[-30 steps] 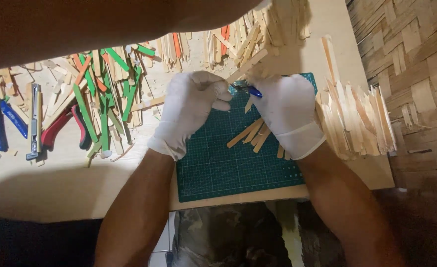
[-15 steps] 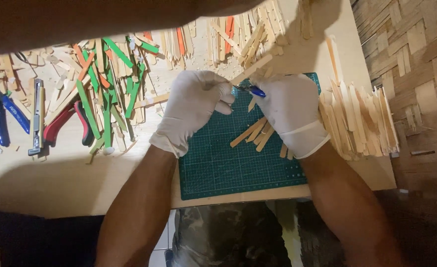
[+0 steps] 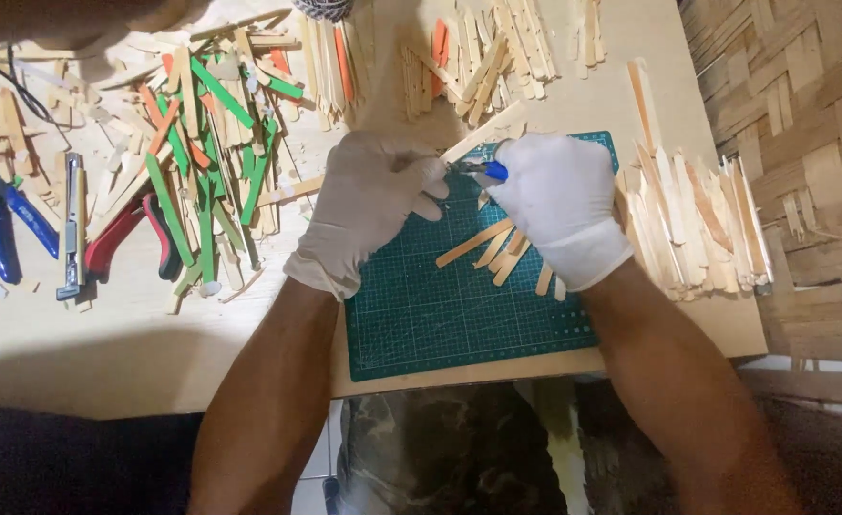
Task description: Trimming and shaping thin wooden sticks using a small hand cutter on a workbench.
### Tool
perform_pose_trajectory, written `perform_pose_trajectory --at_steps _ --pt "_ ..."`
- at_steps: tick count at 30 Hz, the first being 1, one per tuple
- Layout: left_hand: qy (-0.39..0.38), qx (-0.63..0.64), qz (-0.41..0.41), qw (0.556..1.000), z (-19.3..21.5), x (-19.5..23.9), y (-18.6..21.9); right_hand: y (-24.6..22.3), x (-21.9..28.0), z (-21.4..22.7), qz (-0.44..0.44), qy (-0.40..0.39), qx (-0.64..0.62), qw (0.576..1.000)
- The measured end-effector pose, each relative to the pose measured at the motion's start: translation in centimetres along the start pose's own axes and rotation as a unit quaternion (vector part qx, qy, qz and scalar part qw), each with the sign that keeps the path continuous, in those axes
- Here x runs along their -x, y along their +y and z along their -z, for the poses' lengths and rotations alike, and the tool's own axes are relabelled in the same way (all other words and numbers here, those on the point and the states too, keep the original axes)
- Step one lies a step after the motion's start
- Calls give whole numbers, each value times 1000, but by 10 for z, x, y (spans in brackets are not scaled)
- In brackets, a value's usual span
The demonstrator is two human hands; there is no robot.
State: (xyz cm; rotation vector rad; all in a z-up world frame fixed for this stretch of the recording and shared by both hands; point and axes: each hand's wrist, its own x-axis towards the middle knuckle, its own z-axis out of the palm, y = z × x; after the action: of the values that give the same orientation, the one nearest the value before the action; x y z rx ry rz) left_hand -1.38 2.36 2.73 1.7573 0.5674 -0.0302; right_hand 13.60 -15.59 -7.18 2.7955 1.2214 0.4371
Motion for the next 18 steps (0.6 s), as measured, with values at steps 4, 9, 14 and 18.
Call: perform_pose_trajectory --at_steps 4,9,14,18 --pt "-7 -27 -3 1000 1 -2 0 -4 6 12 27 60 -11 998" --pt "-3 -22 -18 1000 4 -3 -1 -6 8 8 48 108 1 993" --pt "-15 -11 -33 999 4 -8 -7 -8 10 23 50 97 -120 987" --pt "-8 16 -46 999 6 -10 -12 -17 9 27 49 131 -37 989"
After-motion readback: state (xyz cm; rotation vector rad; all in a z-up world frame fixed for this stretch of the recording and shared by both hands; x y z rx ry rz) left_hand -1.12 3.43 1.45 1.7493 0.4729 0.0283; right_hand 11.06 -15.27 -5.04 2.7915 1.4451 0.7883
